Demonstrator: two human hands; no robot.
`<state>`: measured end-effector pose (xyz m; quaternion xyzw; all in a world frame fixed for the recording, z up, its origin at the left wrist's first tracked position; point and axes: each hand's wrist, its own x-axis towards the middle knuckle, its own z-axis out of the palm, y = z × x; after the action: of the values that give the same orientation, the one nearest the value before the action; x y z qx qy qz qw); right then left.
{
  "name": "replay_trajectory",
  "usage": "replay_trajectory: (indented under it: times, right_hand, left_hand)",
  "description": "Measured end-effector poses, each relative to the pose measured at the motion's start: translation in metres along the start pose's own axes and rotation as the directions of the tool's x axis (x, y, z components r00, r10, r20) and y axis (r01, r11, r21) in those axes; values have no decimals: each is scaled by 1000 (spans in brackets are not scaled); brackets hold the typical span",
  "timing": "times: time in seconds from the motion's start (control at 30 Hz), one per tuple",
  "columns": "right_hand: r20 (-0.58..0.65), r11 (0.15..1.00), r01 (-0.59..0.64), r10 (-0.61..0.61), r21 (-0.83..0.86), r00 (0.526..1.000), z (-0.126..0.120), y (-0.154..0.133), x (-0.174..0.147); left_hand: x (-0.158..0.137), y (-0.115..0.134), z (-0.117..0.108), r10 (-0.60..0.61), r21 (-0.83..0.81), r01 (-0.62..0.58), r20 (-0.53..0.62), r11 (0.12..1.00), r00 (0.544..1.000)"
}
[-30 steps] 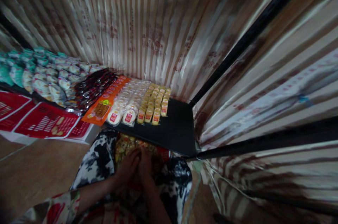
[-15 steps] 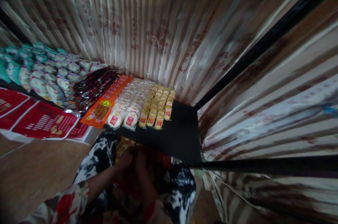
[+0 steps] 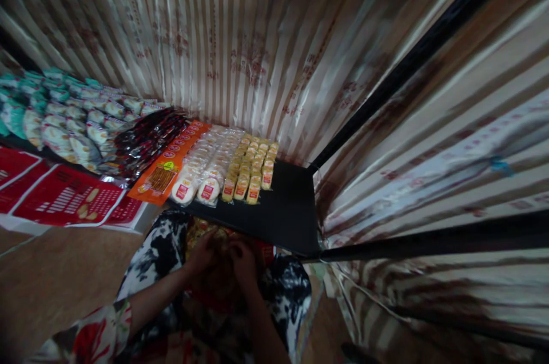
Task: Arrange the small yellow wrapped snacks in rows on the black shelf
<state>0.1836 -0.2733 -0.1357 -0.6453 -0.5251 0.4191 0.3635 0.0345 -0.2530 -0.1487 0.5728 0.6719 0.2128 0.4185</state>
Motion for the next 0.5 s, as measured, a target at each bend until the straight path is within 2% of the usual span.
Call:
replay_trajectory:
  times: [0.13,0.27,0.43,0.5]
  right_hand:
    - [-2,1000,2,-2,23,1000,-26,-11,-11]
    - [20,994,11,-14,106,1000,-48,-24,-19]
    - [60,930,-104,88,353,994,-64,-35,-26]
    - [47,899,-114,104,423,993,-69,-36,-28]
  left_hand:
    - [-10,6,-2,145,-125,-150,-47,981,988]
    - [-22,25,-9,273,-201,-278,-50,939,961]
    - [-34,59,-18,279,-279,-277,-35,919,960]
    - [-37,72,-21,296,-295,-292,-33,910,955]
